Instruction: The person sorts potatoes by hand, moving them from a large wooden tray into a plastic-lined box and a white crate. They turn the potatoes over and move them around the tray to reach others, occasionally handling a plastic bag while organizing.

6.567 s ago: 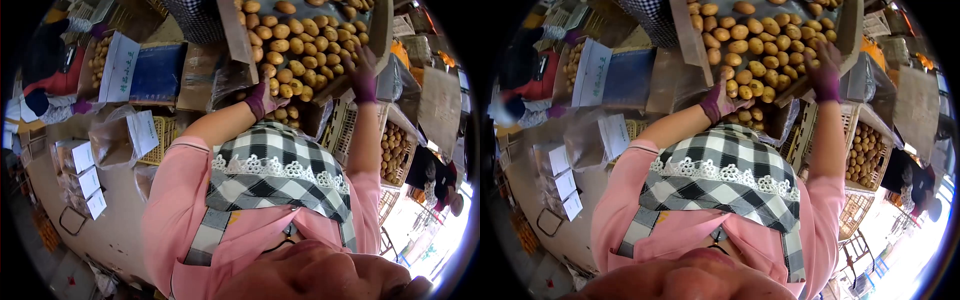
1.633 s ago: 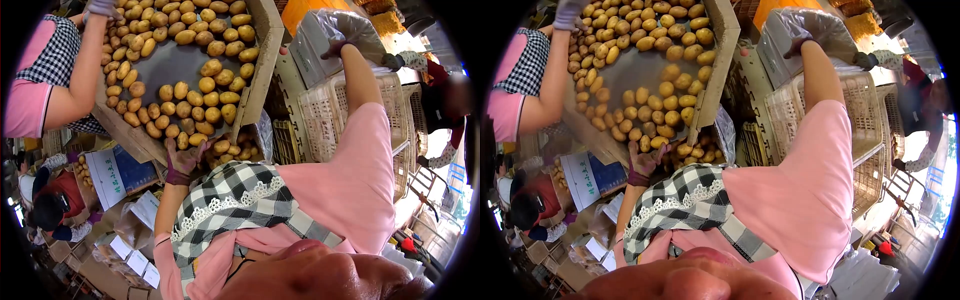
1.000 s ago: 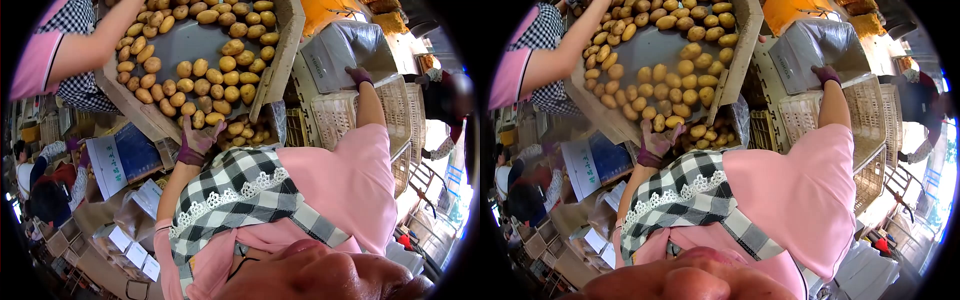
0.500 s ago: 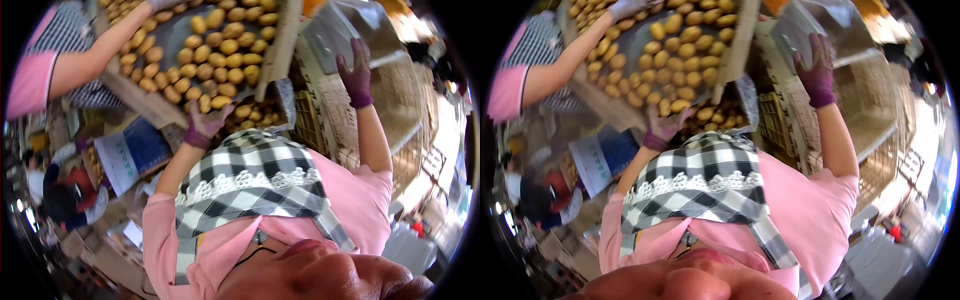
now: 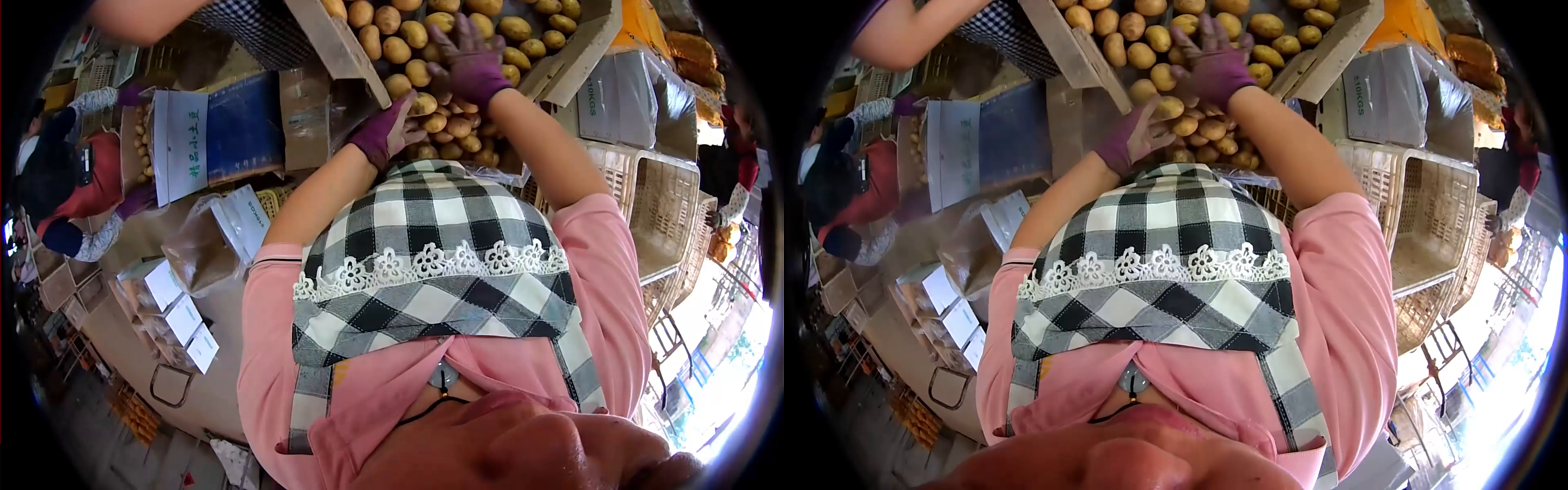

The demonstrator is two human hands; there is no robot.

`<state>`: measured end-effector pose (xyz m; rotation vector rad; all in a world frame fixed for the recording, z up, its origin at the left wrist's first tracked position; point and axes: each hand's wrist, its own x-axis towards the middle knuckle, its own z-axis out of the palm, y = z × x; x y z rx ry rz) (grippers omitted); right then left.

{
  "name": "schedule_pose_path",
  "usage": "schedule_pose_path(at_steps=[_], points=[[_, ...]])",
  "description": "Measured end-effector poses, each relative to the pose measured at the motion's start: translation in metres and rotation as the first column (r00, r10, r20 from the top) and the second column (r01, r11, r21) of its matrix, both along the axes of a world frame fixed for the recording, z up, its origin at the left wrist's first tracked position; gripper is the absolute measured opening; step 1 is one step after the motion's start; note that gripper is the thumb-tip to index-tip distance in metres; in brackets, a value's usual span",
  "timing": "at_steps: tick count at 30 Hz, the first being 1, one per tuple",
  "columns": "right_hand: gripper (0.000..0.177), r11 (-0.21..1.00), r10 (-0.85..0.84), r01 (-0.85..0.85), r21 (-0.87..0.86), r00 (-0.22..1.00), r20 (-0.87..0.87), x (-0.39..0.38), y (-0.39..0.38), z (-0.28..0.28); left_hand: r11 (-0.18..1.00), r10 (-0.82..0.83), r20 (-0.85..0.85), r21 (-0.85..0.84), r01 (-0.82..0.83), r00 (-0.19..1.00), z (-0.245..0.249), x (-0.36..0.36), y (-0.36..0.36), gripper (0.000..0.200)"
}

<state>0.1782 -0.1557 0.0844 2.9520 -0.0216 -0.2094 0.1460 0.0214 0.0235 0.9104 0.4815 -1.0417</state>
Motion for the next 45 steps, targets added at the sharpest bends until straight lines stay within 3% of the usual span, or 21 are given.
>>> schedule_pose_path(at_steps=[1,2,3,5,7,8,9,11,13,15,19,22,23,25,28,35,36,39,43,44,45], points=[[0.068,1.0,0.022,-0.022,0.02,1.0,0.005,-0.005,-0.014,0.0,1.0,-0.021,0.051,0.009,0.021,0.998,-0.013,-0.001,0.008,0.048],[0.071,0.977,0.008,-0.061,0.204,0.968,0.252,-0.006,-0.034,-0.029,0.998,-0.022,0.103,0.056,0.016,0.994,-0.015,-0.003,0.019,0.036],[0.069,0.942,-0.163,0.044,0.332,0.926,0.341,0.001,-0.041,-0.027,0.989,-0.106,0.298,0.131,0.069,0.949,-0.02,-0.006,0.025,0.032],[0.073,0.93,-0.287,0.184,0.318,0.904,0.316,0.011,-0.023,0.028,0.961,-0.24,0.633,0.26,0.09,0.736,-0.008,-0.008,0.039,0.026],[0.075,0.956,-0.282,0.281,0.083,0.959,0.003,0.013,0.013,0.06,0.929,-0.343,0.798,0.368,0.051,0.496,-0.02,-0.008,0.058,0.024],[0.075,0.993,-0.094,0.075,0.091,0.971,0.222,0.013,0.006,0.031,0.912,-0.382,0.84,0.41,0.008,0.386,-0.023,-0.008,0.068,0.024],[0.064,0.983,-0.062,0.016,0.18,0.966,0.252,0.017,-0.006,-0.012,0.893,-0.42,0.866,0.448,-0.049,0.273,-0.026,-0.008,0.077,0.024],[0.066,0.996,0.086,-0.088,0.007,0.983,0.162,0.005,0.002,-0.02,0.853,-0.478,0.873,0.488,-0.186,0.097,-0.019,-0.008,0.097,0.027],[0.068,0.958,-0.015,-0.092,0.273,0.931,0.364,-0.006,-0.013,-0.028,0.756,-0.608,0.792,0.552,-0.352,-0.064,-0.009,0.0,0.109,0.035],[0.07,0.971,-0.134,0.063,0.231,0.943,0.306,0.0,-0.017,-0.033,0.599,-0.761,0.627,0.58,-0.552,-0.166,0.003,0.007,0.117,0.039],[0.075,1.0,0.016,-0.015,-0.007,0.963,0.267,0.007,0.017,-0.034,0.304,-0.905,0.426,0.655,-0.692,0.005,-0.033,0.04,0.096,0.045],[0.076,0.994,0.075,-0.097,0.049,0.94,0.333,0.003,0.013,-0.033,0.213,-0.967,0.25,0.709,-0.672,-0.042,-0.053,0.078,0.098,0.041],[0.076,0.991,0.098,-0.123,0.057,0.94,0.325,0.0,0.009,-0.033,0.283,-0.945,0.303,0.579,-0.765,-0.12,-0.044,0.092,0.106,0.038],[0.076,0.982,0.136,-0.171,0.077,0.934,0.329,-0.002,0.006,-0.034,0.425,-0.797,0.586,0.715,-0.555,0.145,-0.075,0.128,0.094,0.034],[0.075,0.993,0.114,-0.111,-0.028,0.946,0.305,0.001,0.014,-0.034,0.467,-0.736,0.498,0.864,-0.19,0.459,-0.033,0.17,0.114,0.034],[0.078,0.988,0.128,-0.151,0.042,0.932,0.338,0.002,0.008,-0.043,0.316,-0.806,0.501,0.814,-0.487,0.314,-0.077,0.178,0.112,0.034],[0.078,0.99,0.121,-0.139,0.033,0.936,0.33,0.002,0.01,-0.04,0.394,-0.761,0.534,0.831,-0.393,0.368,-0.099,0.181,0.11,0.038],[0.078,0.995,0.101,-0.104,-0.007,0.945,0.31,0.003,0.015,-0.036,0.401,-0.845,0.41,0.911,-0.1,0.344,-0.162,0.175,0.12,0.04],[0.076,0.995,0.091,-0.102,0.02,0.947,0.307,0.003,0.013,-0.035,0.262,-0.939,0.301,0.94,-0.219,0.169,-0.162,0.16,0.173,0.029],[0.075,0.996,0.08,-0.087,0.014,0.953,0.291,0.003,0.014,-0.033,0.23,-0.917,0.326,0.904,-0.361,0.231,-0.17,0.152,0.193,0.023],[0.075,0.997,0.067,-0.071,0.006,0.959,0.275,0.002,0.014,-0.031,0.442,-0.629,0.56,0.828,-0.345,0.538,-0.137,0.133,0.192,0.02]])
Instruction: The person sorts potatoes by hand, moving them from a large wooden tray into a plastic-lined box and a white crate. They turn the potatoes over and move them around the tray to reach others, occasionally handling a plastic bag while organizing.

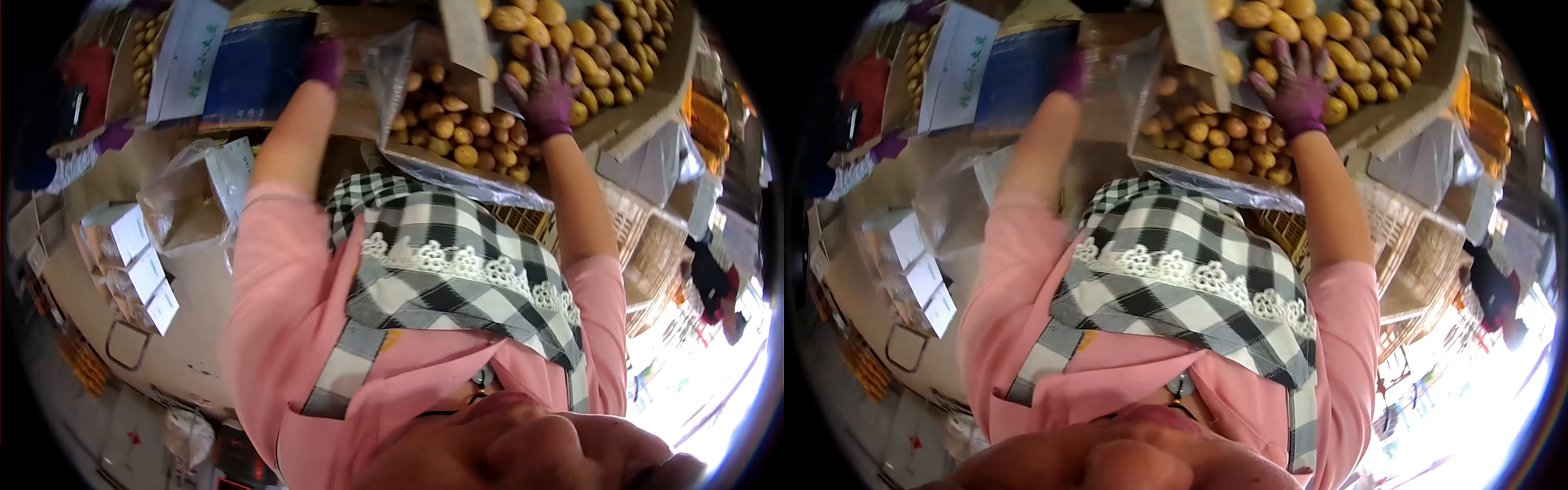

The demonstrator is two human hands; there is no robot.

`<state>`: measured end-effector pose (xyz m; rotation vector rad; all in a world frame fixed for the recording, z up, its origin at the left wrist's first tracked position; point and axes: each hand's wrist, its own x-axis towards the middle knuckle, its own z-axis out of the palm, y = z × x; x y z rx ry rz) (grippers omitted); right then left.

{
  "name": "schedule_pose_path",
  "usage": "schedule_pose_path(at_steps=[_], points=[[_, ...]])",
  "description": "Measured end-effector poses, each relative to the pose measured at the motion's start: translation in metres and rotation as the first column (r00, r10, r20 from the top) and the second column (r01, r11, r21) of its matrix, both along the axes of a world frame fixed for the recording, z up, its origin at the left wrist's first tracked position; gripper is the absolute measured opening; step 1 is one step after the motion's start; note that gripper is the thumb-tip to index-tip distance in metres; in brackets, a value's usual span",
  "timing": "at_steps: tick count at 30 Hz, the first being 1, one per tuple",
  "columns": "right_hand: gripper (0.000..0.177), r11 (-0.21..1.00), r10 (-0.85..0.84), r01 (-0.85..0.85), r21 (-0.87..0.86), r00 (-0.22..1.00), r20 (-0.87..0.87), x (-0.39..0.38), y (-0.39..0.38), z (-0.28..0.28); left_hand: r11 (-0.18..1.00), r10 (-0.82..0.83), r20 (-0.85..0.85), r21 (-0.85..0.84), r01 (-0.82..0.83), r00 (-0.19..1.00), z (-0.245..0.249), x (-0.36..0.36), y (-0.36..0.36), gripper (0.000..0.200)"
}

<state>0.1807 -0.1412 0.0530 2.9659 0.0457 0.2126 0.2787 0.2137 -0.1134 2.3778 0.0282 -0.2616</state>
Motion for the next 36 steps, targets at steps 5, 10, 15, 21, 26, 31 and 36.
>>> schedule_pose_path(at_steps=[5,10,15,21,26,31,36], points=[[0.072,1.0,-0.001,0.001,0.008,1.0,0.014,0.001,-0.001,0.002,0.521,-0.34,-0.323,-0.846,-0.108,0.883,0.127,-0.107,-0.03,0.027],[0.075,0.687,0.286,-0.114,0.718,0.95,-0.123,0.006,-0.048,0.029,0.284,-0.512,-0.624,-0.772,-0.569,0.591,0.135,-0.142,-0.154,0.049],[0.08,0.845,-0.37,0.343,0.41,0.929,-0.016,0.036,-0.086,0.046,0.265,-0.316,-0.742,-0.667,-0.696,0.591,0.151,-0.139,-0.188,0.06],[0.067,0.988,-0.054,0.088,0.127,0.967,-0.249,-0.032,0.021,0.027,0.399,-0.292,-0.692,-0.716,-0.573,0.661,0.144,-0.144,-0.158,0.037],[0.074,0.954,-0.181,0.138,0.264,0.973,0.142,-0.018,-0.037,0.009,0.399,-0.037,-0.497,-0.803,-0.443,0.867,0.137,-0.176,-0.107,0.062],[0.071,0.932,0.097,-0.116,0.343,0.993,0.071,-0.007,-0.012,0.006,0.649,0.126,0.001,-0.756,-0.082,0.992,0.112,-0.232,-0.032,0.051],[0.072,0.951,0.164,-0.187,0.248,0.98,0.109,0.0,0.008,0.017,0.374,0.608,-0.263,-0.738,-0.562,0.749,0.143,-0.347,-0.017,0.04]])
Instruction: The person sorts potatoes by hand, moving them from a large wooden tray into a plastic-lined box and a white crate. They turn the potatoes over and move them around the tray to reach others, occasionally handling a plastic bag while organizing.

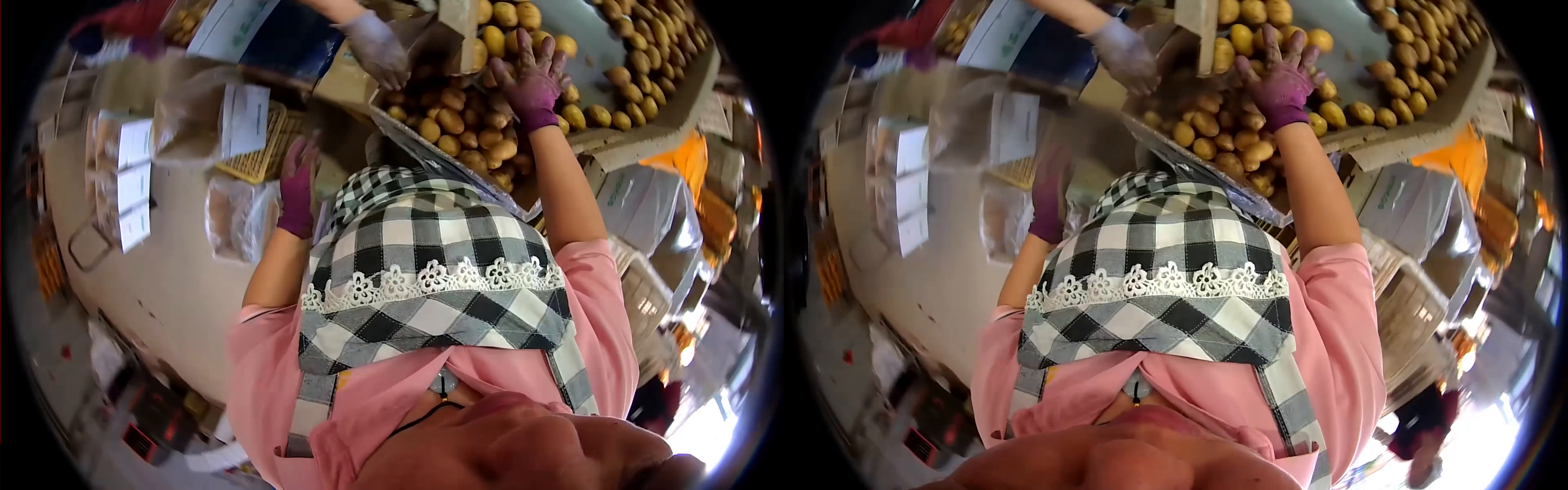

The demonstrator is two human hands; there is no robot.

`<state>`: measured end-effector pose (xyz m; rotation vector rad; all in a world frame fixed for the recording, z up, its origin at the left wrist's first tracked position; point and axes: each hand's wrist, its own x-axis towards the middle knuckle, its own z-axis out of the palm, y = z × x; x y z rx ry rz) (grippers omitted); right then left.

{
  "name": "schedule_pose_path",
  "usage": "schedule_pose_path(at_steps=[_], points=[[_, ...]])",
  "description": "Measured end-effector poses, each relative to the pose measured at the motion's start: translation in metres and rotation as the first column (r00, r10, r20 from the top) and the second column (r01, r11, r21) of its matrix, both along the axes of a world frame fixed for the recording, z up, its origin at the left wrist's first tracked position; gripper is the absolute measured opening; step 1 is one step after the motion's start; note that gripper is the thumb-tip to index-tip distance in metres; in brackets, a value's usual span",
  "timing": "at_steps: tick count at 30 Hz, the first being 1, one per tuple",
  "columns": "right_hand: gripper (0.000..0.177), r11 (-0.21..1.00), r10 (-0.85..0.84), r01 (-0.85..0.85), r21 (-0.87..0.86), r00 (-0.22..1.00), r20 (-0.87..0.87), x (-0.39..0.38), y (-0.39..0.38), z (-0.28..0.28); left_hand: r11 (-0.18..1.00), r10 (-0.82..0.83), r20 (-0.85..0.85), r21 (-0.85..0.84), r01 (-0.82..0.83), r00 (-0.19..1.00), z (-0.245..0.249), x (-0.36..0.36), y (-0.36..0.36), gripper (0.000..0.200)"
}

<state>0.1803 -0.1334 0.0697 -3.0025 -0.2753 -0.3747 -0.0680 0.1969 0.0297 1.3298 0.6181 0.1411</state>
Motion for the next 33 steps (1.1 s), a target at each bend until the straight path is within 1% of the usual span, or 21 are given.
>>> schedule_pose_path(at_steps=[1,2,4,5,6,8,10,11,12,14,15,18,20,22,23,25,27,28,30,31,33], points=[[0.07,0.978,-0.021,0.009,-0.21,0.998,-0.056,-0.003,0.007,0.005,0.989,0.124,-0.066,-0.076,-0.129,0.99,0.006,-0.022,-0.007,0.044],[0.068,0.909,-0.053,0.007,-0.417,0.994,-0.1,-0.004,0.022,0.01,0.986,0.144,-0.098,0.096,-0.135,0.985,0.0,-0.044,-0.007,0.043],[0.064,0.906,0.009,0.005,-0.423,0.999,0.031,0.001,0.017,-0.006,0.896,0.198,-0.17,0.431,-0.108,0.965,-0.03,-0.113,-0.016,0.041],[0.063,0.909,0.035,0.004,-0.416,0.996,0.085,0.0,0.015,-0.011,0.834,0.205,-0.323,0.552,0.008,0.924,-0.045,-0.154,-0.019,0.039],[0.063,0.902,0.016,0.009,-0.433,0.998,0.054,0.0,0.02,-0.004,0.877,0.32,-0.257,0.443,-0.183,0.912,-0.061,-0.183,-0.031,0.04],[0.06,0.924,0.109,-0.022,-0.381,0.972,0.21,0.01,0.016,-0.025,0.781,0.526,-0.215,0.506,-0.366,0.823,-0.098,-0.253,-0.045,0.043],[0.063,0.901,0.047,0.012,-0.433,0.991,0.124,0.02,0.03,-0.009,0.539,0.628,-0.31,0.835,-0.111,0.714,-0.098,-0.284,-0.049,0.051],[0.055,0.869,-0.006,0.051,-0.492,0.996,0.093,0.014,0.038,-0.007,0.471,0.755,-0.334,0.875,-0.114,0.564,-0.091,-0.307,-0.064,0.056],[0.07,0.897,0.01,0.014,-0.442,0.999,0.051,0.038,0.015,-0.032,0.494,0.831,-0.411,0.855,-0.16,0.374,-0.086,-0.331,-0.082,0.069],[0.069,0.895,0.005,0.02,-0.445,0.998,0.056,0.044,0.012,-0.041,0.457,0.871,-0.49,0.836,-0.304,-0.036,-0.045,-0.349,-0.107,0.074],[0.068,0.891,0.012,0.032,-0.453,0.995,0.094,0.045,0.007,-0.04,0.421,0.859,-0.489,0.842,-0.339,-0.148,-0.056,-0.374,-0.124,0.079],[0.067,0.888,-0.036,0.101,-0.448,0.988,0.152,0.056,-0.014,-0.02,0.225,0.827,-0.437,0.833,-0.505,-0.352,-0.019,-0.38,-0.156,0.085],[0.066,0.888,-0.024,0.098,-0.448,0.985,0.169,0.065,-0.021,-0.022,0.222,0.675,-0.504,0.836,-0.502,-0.54,-0.041,-0.379,-0.189,0.093],[0.065,0.893,-0.012,0.099,-0.439,0.981,0.195,0.068,-0.021,-0.019,0.077,0.615,-0.546,0.759,-0.646,-0.569,-0.072,-0.379,-0.208,0.09],[0.065,0.89,-0.038,0.129,-0.438,0.977,0.211,0.07,-0.024,-0.017,-0.012,0.623,-0.645,0.557,-0.831,-0.442,-0.104,-0.376,-0.19,0.087],[0.064,0.901,-0.033,0.123,-0.417,0.976,0.216,0.074,-0.025,-0.023,-0.234,0.667,-0.718,0.05,-0.971,-0.198,-0.176,-0.38,-0.183,0.082],[0.063,0.911,-0.036,0.121,-0.394,0.976,0.216,0.078,-0.027,-0.026,-0.186,0.764,-0.645,-0.194,-0.963,-0.018,-0.251,-0.374,-0.163,0.077],[0.063,0.913,-0.045,0.13,-0.388,0.975,0.219,0.079,-0.03,-0.025,-0.063,0.806,-0.591,-0.149,-0.987,0.037,-0.277,-0.364,-0.148,0.074],[0.062,0.907,-0.08,0.163,-0.388,0.972,0.223,0.074,-0.033,-0.021,0.312,0.743,-0.659,0.184,-0.932,0.118,-0.166,-0.298,-0.09,0.057],[0.061,0.907,-0.08,0.161,-0.389,0.973,0.217,0.075,-0.033,-0.02,0.484,0.74,-0.644,0.309,-0.819,0.194,-0.223,-0.312,-0.087,0.053],[0.061,0.911,-0.074,0.152,-0.384,0.975,0.211,0.073,-0.035,-0.019,0.866,0.479,-0.815,0.38,-0.324,0.325,-0.189,-0.299,-0.061,0.046]])
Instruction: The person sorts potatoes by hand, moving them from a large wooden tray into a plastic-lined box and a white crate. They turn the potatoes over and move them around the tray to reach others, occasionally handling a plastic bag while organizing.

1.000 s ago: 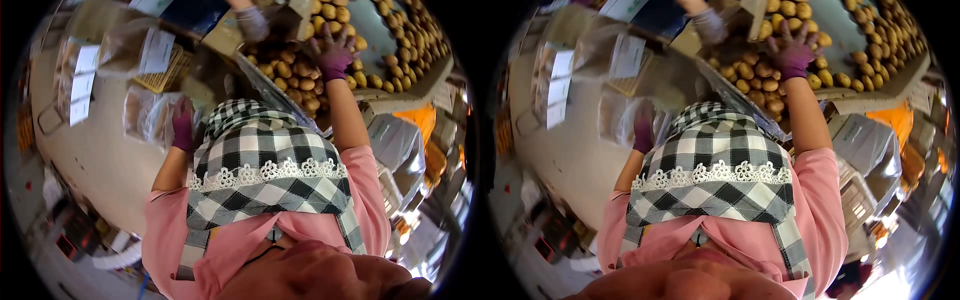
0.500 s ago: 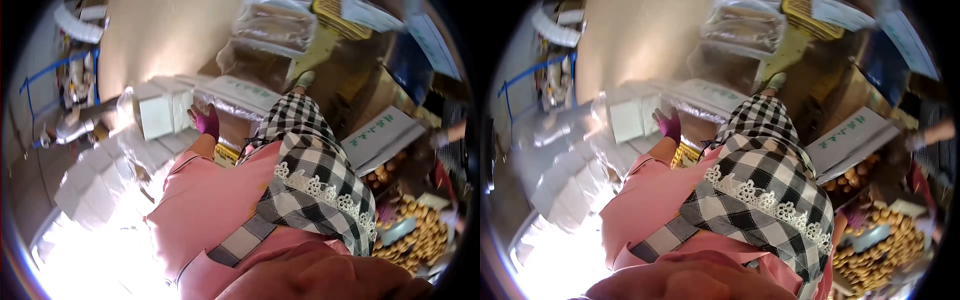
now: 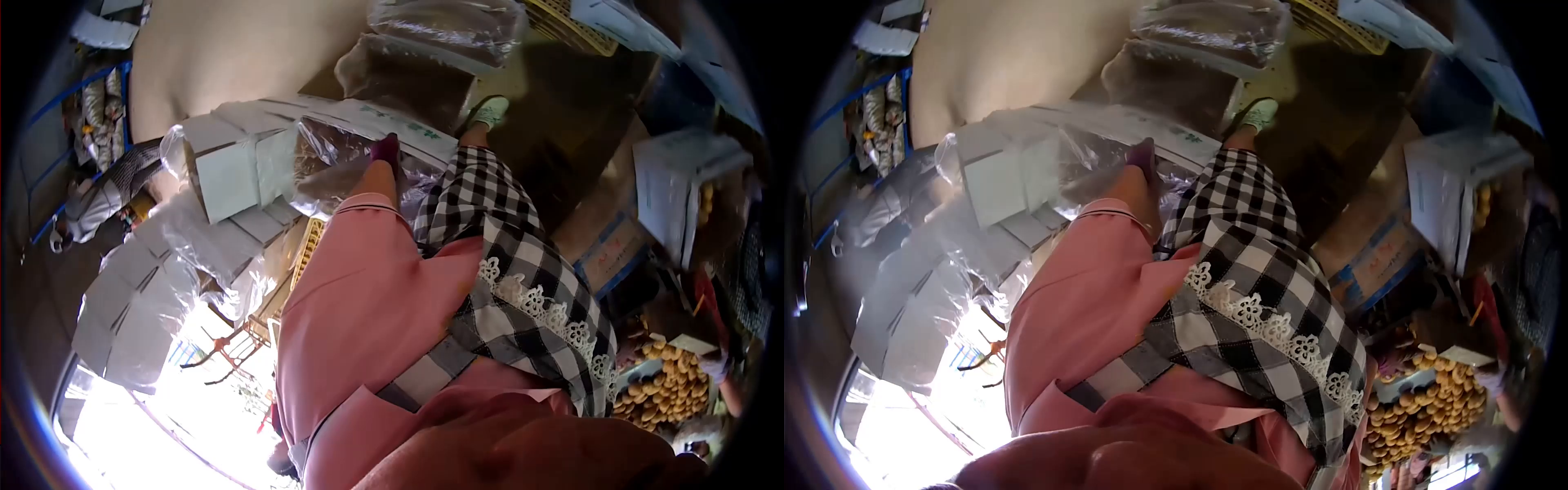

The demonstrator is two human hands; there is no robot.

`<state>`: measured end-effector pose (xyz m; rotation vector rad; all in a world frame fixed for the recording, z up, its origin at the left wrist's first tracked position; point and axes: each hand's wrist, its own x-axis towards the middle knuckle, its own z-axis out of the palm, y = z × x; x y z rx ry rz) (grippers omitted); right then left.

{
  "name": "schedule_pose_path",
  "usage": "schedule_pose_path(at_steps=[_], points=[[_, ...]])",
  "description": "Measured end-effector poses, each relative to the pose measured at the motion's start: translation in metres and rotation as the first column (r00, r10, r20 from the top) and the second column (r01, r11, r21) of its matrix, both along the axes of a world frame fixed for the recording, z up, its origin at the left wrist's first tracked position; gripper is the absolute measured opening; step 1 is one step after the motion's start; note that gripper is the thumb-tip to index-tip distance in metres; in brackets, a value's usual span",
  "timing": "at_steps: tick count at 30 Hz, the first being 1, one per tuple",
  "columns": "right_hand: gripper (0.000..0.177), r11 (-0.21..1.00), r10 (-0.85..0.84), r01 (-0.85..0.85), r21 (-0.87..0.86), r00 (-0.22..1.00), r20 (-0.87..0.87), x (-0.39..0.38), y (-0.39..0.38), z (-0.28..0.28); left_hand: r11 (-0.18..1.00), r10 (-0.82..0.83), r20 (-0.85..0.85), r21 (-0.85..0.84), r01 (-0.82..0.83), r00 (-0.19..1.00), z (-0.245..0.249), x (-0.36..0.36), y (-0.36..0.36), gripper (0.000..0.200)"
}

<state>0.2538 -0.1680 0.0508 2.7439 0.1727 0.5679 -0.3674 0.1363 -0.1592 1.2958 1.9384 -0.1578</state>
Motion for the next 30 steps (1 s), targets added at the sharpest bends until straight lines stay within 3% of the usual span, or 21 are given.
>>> schedule_pose_path(at_steps=[1,3,4,5,6,7,8,9,10,11,12,14,15,16,17,18,19,22,26,29,30], points=[[0.06,1.0,-0.006,0.006,-0.007,1.0,-0.005,0.0,-0.002,0.0,0.965,-0.263,-0.133,-0.039,0.26,0.956,0.026,0.009,0.015,0.043],[0.06,1.0,-0.002,0.002,0.004,1.0,-0.023,-0.003,0.006,0.002,0.957,-0.271,-0.168,0.062,0.284,0.948,0.081,0.023,0.033,0.048],[0.059,1.0,-0.008,0.008,0.008,1.0,-0.03,-0.004,0.006,0.004,0.895,0.384,0.248,0.136,-0.424,0.89,0.04,0.018,0.035,0.05],[0.059,1.0,-0.021,0.022,0.011,0.999,-0.04,-0.004,0.007,0.003,0.954,0.219,0.125,0.182,-0.24,0.968,0.117,0.057,0.044,0.06],[0.059,0.999,-0.024,0.025,0.022,0.999,-0.045,-0.007,0.008,0.002,0.974,0.052,0.065,0.217,-0.064,0.997,0.138,0.077,0.045,0.052],[0.058,0.995,-0.097,0.098,0.019,0.995,-0.036,-0.012,-0.002,0.005,0.794,-0.493,0.03,0.425,0.435,0.87,0.119,0.091,0.06,0.046],[0.058,0.996,-0.09,0.091,0.022,0.995,-0.046,-0.01,0.006,0.002,0.803,-0.537,0.025,0.322,0.501,0.843,0.13,0.117,0.064,0.037],[0.064,0.996,-0.056,0.057,0.062,0.998,-0.015,-0.011,0.009,-0.002,0.663,-0.721,0.008,0.296,0.687,0.692,0.137,0.134,0.07,0.032],[0.064,0.998,-0.046,0.046,0.042,0.999,-0.004,-0.018,0.021,-0.001,0.473,-0.854,-0.123,0.224,0.852,0.506,0.148,0.164,0.072,0.035],[0.062,0.999,-0.001,-0.001,0.041,0.999,0.053,-0.018,0.022,-0.012,0.261,-0.927,-0.244,0.122,0.958,0.283,0.161,0.196,0.069,0.038],[0.06,0.996,-0.083,0.083,-0.014,0.997,0.004,-0.024,0.037,0.01,0.071,-0.968,-0.23,0.155,0.985,0.106,0.172,0.224,0.058,0.037],[0.058,0.996,-0.092,0.093,0.014,0.994,-0.053,-0.035,0.048,0.027,-0.286,-0.928,-0.276,0.106,0.952,-0.249,0.199,0.279,0.026,0.033],[0.059,0.996,-0.076,0.078,0.038,0.995,-0.066,-0.034,0.047,0.03,-0.344,-0.914,-0.217,-0.032,0.938,-0.343,0.198,0.308,0.006,0.03],[0.06,0.992,-0.076,0.085,0.092,0.992,-0.104,-0.029,0.046,0.024,-0.525,-0.838,-0.18,0.008,0.851,-0.516,0.173,0.323,-0.007,0.029],[0.061,0.985,-0.065,0.086,0.15,0.988,-0.139,-0.033,0.046,0.03,-0.694,-0.685,-0.151,-0.162,0.701,-0.713,0.2,0.348,-0.029,0.029],[0.062,0.981,-0.058,0.093,0.17,0.979,-0.197,-0.042,0.046,0.037,-0.763,-0.595,-0.115,-0.232,0.604,-0.796,0.213,0.365,-0.038,0.029],[0.063,0.982,-0.058,0.102,0.158,0.964,-0.26,-0.047,0.085,0.02,-0.809,-0.517,-0.07,-0.285,0.514,-0.853,0.201,0.377,-0.022,0.029],[0.063,0.976,-0.058,0.125,0.177,0.939,-0.34,-0.061,0.106,0.056,-0.841,-0.359,-0.088,-0.401,0.363,-0.929,0.216,0.382,-0.004,0.028],[0.063,0.955,0.042,0.094,0.282,0.896,-0.442,-0.056,0.106,0.055,-0.847,-0.297,-0.245,-0.379,0.374,-0.923,0.249,0.376,0.035,0.028],[0.063,0.955,0.022,0.119,0.271,0.885,-0.466,-0.056,0.106,0.048,-0.925,-0.355,-0.357,0.002,0.38,-0.864,0.269,0.397,0.032,0.029],[0.063,0.95,0.036,0.114,0.292,0.886,-0.463,-0.056,0.105,0.046,-0.898,-0.428,-0.354,0.269,0.347,-0.832,0.276,0.4,0.029,0.026]])
